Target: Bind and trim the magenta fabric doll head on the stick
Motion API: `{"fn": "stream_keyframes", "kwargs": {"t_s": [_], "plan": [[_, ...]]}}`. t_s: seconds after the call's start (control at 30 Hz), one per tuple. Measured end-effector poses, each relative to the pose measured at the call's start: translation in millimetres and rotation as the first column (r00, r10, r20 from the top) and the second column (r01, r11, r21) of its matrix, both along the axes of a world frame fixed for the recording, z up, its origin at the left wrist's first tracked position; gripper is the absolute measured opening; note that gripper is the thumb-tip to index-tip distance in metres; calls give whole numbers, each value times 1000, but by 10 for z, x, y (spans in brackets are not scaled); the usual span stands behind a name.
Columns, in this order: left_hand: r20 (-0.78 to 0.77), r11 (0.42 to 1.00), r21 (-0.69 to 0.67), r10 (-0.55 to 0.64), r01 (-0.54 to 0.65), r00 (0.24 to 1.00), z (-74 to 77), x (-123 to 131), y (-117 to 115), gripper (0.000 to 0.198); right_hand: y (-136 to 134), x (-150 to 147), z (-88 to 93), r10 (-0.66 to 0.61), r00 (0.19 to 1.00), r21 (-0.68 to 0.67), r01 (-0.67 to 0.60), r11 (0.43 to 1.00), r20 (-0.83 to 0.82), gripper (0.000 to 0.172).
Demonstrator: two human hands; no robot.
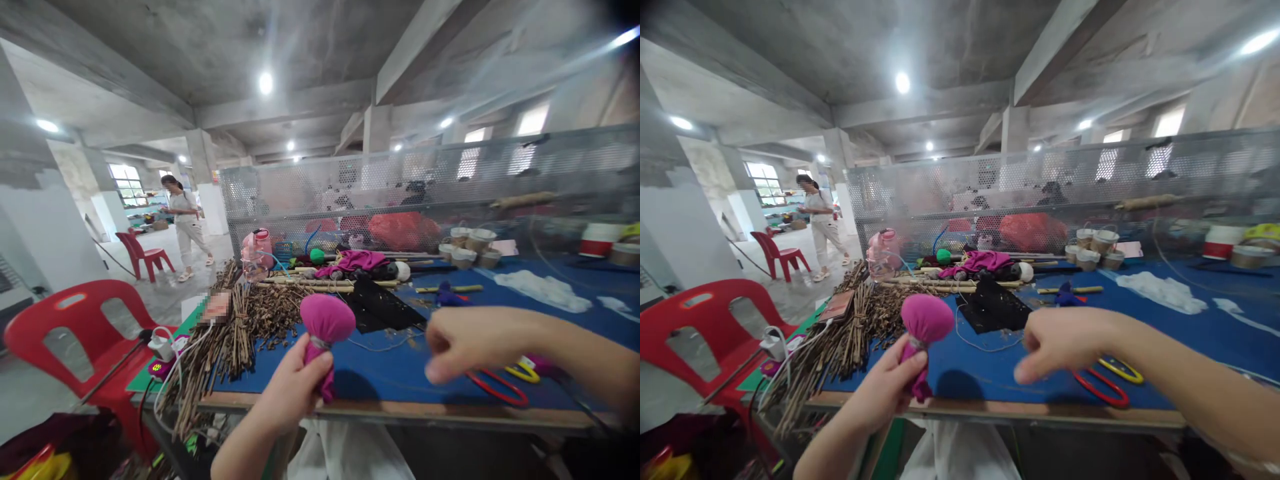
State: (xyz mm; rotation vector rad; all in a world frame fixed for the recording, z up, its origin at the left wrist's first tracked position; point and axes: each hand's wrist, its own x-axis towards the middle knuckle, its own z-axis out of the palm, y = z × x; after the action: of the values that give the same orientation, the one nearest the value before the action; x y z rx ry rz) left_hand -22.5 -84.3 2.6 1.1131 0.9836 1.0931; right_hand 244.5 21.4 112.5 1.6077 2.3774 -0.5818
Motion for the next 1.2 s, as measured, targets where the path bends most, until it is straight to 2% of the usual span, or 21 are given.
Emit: {"fn": "stream_keyframes", "kwargs": {"t_s": [0.07,0.13,0.17,0.23,0.27,0.33,0.37,0.4,0.43,0.5,0.53,0.6,0.67,0.7,0.8,0.87,0.97,1.03,1.1,1.2], "plan": [[-47,999,40,30,-28,998,183,-78,66,42,-195,-47,-103,112,984,-42,-119,992,-142,52],[-50,995,93,49,-44,998,303,-71,114,38,-318,-140,-176,92,916,4,-98,995,-389,45],[-42,993,113,50,-45,998,337,-42,127,37,-348,-218,-222,68,848,61,-42,997,-525,42],[-17,990,133,45,-42,999,359,37,133,36,-368,-436,-367,70,646,173,98,980,-760,41],[-6,991,131,37,-36,999,352,74,128,37,-369,-565,-472,94,524,188,130,973,-846,50],[4,992,122,35,-36,999,321,120,113,37,-387,-820,-721,122,272,95,-110,989,-954,78],[0,992,122,44,-44,999,301,125,107,37,-411,-925,-844,83,195,37,-227,973,-977,85],[-12,991,124,59,-57,998,281,118,105,36,-444,-1008,-955,14,163,-36,-301,953,-986,85],[-26,990,124,75,-71,997,261,103,107,36,-487,-1064,-1045,-66,154,-111,-303,946,-986,78],[-48,989,108,105,-100,993,221,60,127,35,-593,-1108,-1161,-202,137,-222,-148,964,-970,47],[-47,989,95,116,-111,992,199,41,142,34,-654,-1106,-1193,-241,93,-245,-32,969,-966,38],[-36,989,80,130,-127,991,151,21,175,34,-787,-1088,-1230,-227,-23,-228,145,963,-974,47],[-27,989,82,122,-119,992,101,26,196,35,-916,-1085,-1259,-169,-101,-188,222,957,-980,53],[-19,992,80,100,-98,995,81,33,198,36,-969,-1091,-1275,-148,-115,-173,248,953,-982,53],[53,998,32,48,-50,997,61,38,167,38,-1041,-1110,-1314,-136,-85,-157,332,930,-987,53],[117,999,6,46,-47,992,80,14,132,38,-1011,-1092,-1314,-124,-18,-121,405,906,-992,52],[243,1000,-9,9,-7,970,115,-37,95,36,-898,-1030,-1276,-64,137,9,476,879,-989,53],[373,997,-44,-40,60,927,118,-50,86,34,-806,-999,-1256,-54,231,54,439,897,-972,53],[503,985,-88,-86,149,860,89,-25,78,33,-711,-986,-1250,-77,295,34,354,935,-952,52],[617,953,-148,-121,265,777,-25,99,41,33,-548,-959,-1228,-31,313,38,210,977,-949,48]]}}
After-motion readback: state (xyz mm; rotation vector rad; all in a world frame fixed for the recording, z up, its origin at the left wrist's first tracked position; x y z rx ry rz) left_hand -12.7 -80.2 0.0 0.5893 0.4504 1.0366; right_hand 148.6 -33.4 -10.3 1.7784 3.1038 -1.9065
